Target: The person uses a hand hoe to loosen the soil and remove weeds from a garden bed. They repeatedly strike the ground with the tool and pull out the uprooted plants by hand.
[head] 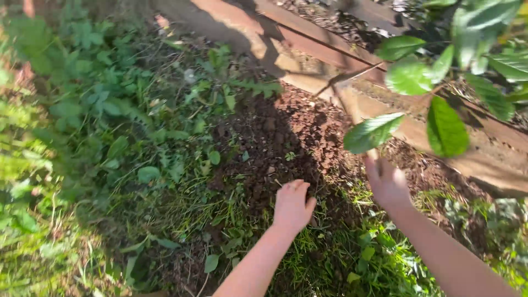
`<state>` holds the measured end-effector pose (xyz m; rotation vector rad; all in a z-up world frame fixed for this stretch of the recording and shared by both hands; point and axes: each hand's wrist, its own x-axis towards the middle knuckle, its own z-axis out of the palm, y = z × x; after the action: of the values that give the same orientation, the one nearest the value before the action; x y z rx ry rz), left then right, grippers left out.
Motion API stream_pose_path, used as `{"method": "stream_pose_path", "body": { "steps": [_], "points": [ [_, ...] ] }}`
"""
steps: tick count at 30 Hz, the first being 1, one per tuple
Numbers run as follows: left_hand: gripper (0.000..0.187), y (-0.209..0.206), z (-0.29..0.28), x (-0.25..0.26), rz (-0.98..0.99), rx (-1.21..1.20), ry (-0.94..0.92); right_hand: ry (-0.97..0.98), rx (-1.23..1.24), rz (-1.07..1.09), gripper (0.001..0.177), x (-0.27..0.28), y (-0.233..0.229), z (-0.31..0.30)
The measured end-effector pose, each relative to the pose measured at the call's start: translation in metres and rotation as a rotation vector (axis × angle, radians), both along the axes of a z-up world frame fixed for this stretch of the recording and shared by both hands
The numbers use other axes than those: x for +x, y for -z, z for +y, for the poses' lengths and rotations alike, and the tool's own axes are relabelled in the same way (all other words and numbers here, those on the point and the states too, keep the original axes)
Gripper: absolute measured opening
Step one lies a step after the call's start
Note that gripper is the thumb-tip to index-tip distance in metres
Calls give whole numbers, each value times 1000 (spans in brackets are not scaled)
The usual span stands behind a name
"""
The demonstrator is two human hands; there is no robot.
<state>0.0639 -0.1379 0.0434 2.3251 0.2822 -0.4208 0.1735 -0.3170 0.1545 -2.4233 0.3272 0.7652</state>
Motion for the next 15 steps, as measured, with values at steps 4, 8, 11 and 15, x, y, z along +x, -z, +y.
{"method": "stream_pose_path", "body": {
  "steps": [4, 8, 11, 15],
  "points": [
    [85, 6, -27, 3, 373, 196, 401, 56, -1, 297, 49, -37, 39, -62],
    [44, 35, -22, -23, 249, 212, 479, -40, -119, 352, 51, -57, 49, -148],
    [56, 42, -23, -38, 218, 156, 440, -159, -232, 311, 47, -72, 20, -176],
    [28, 62, -17, -55, 188, 250, 438, -139, -78, 112, 32, -63, 2, -172]
  ]
}}
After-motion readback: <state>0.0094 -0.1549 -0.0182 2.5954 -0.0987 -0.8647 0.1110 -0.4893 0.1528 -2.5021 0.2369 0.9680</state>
